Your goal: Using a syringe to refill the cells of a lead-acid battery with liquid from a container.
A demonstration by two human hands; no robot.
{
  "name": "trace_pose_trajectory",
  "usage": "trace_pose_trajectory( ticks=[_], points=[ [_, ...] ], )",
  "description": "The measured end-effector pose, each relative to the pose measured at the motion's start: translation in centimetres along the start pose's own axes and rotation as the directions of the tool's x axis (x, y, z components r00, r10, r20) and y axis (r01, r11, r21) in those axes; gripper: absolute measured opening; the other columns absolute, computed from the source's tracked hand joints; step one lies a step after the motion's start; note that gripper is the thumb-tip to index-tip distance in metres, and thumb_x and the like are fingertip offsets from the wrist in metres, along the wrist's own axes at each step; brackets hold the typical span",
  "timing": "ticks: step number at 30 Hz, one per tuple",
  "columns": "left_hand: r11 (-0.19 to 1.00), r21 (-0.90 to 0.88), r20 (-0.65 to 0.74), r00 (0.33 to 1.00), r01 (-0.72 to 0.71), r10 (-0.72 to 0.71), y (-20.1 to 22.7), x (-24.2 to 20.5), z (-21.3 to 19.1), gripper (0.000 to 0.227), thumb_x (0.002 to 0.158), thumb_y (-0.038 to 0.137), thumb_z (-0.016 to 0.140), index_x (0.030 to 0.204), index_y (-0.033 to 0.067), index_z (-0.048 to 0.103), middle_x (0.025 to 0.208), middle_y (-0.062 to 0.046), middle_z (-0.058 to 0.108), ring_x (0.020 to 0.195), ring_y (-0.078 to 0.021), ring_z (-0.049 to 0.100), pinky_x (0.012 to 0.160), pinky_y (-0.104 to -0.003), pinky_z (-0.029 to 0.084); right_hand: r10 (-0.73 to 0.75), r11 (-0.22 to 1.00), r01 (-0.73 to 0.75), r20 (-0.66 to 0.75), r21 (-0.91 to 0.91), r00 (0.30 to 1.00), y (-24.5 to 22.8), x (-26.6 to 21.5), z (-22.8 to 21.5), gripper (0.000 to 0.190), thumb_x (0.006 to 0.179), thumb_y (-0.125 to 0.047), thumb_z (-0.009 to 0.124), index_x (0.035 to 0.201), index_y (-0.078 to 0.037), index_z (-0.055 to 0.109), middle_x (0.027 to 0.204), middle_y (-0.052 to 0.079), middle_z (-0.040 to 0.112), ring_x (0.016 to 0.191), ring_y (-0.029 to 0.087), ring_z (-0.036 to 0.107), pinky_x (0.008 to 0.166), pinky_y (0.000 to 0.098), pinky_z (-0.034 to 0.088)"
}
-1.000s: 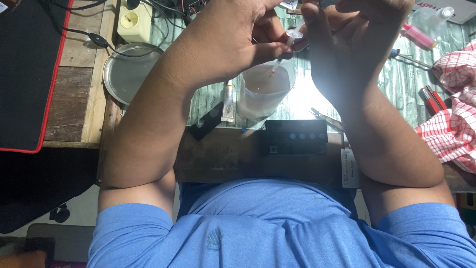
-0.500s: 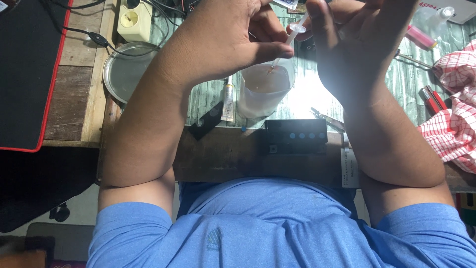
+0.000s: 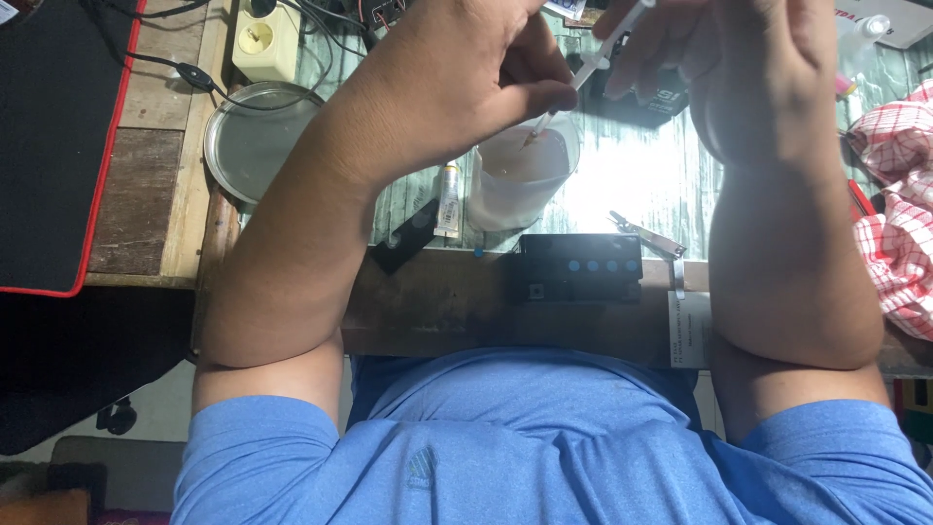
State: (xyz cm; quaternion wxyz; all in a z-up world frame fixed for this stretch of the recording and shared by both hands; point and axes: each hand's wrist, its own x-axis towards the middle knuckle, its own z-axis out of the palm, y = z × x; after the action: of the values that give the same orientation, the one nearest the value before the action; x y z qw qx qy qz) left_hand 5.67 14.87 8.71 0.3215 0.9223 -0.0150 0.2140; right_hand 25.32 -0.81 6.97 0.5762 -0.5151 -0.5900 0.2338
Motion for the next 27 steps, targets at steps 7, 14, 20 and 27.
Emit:
trace_pose_trajectory(
  ticks=[7, 14, 20, 27],
  points=[
    [0.988, 0.099, -0.029, 0.992, -0.121, 0.124, 0.9, 0.1, 0.2, 0.037, 0.087, -0.006, 0.083, 0.110, 0.0002, 0.055, 0.091, -0.013, 0.074, 0.082, -0.0213, 0.076, 0.073, -0.033, 0.062, 0.258, 0.917, -0.321, 0.262, 0.237, 0.930, 0.2, 0.5, -1.8, 0.070, 0.104, -0.055, 0.048, 0.138, 0.006, 0.052, 0.124, 0.024, 0.067, 0.088, 0.026, 0.073, 0.076, 0.0327, 0.060],
    [0.986, 0.138, -0.011, 0.995, -0.099, 0.102, 1.9, -0.1, 0.2, 0.051, 0.087, -0.005, 0.083, 0.122, -0.0038, 0.046, 0.083, -0.012, 0.077, 0.073, -0.0247, 0.076, 0.060, -0.035, 0.056, 0.223, 0.925, -0.315, 0.368, 0.214, 0.903, -1.4, 1.0, -1.3, 0.054, 0.110, -0.038, 0.040, 0.145, 0.003, 0.044, 0.140, 0.022, 0.055, 0.107, 0.038, 0.072, 0.081, 0.0379, 0.065],
    [0.975, 0.214, 0.012, 0.998, 0.056, -0.060, 1.9, -0.5, 0.5, 0.078, 0.105, 0.012, 0.083, 0.158, 0.0100, 0.025, 0.086, -0.007, 0.075, 0.074, -0.0254, 0.073, 0.065, -0.040, 0.055, 0.258, 0.860, -0.412, 0.442, 0.300, 0.859, -1.1, 1.2, -1.8, 0.045, 0.106, -0.029, 0.050, 0.139, 0.001, 0.048, 0.118, 0.029, 0.066, 0.099, 0.035, 0.072, 0.080, 0.0374, 0.060],
    [0.971, 0.226, 0.010, 0.996, 0.080, -0.084, 2.0, -1.0, 0.7, 0.087, 0.104, 0.013, 0.086, 0.164, 0.0143, 0.021, 0.092, -0.005, 0.077, 0.085, -0.0145, 0.079, 0.076, -0.032, 0.061, 0.170, 0.807, -0.408, 0.494, 0.427, 0.853, -0.2, 1.1, -2.1, 0.040, 0.104, -0.025, 0.059, 0.134, -0.001, 0.049, 0.117, 0.026, 0.067, 0.100, 0.032, 0.072, 0.087, 0.0395, 0.061]
  ],
)
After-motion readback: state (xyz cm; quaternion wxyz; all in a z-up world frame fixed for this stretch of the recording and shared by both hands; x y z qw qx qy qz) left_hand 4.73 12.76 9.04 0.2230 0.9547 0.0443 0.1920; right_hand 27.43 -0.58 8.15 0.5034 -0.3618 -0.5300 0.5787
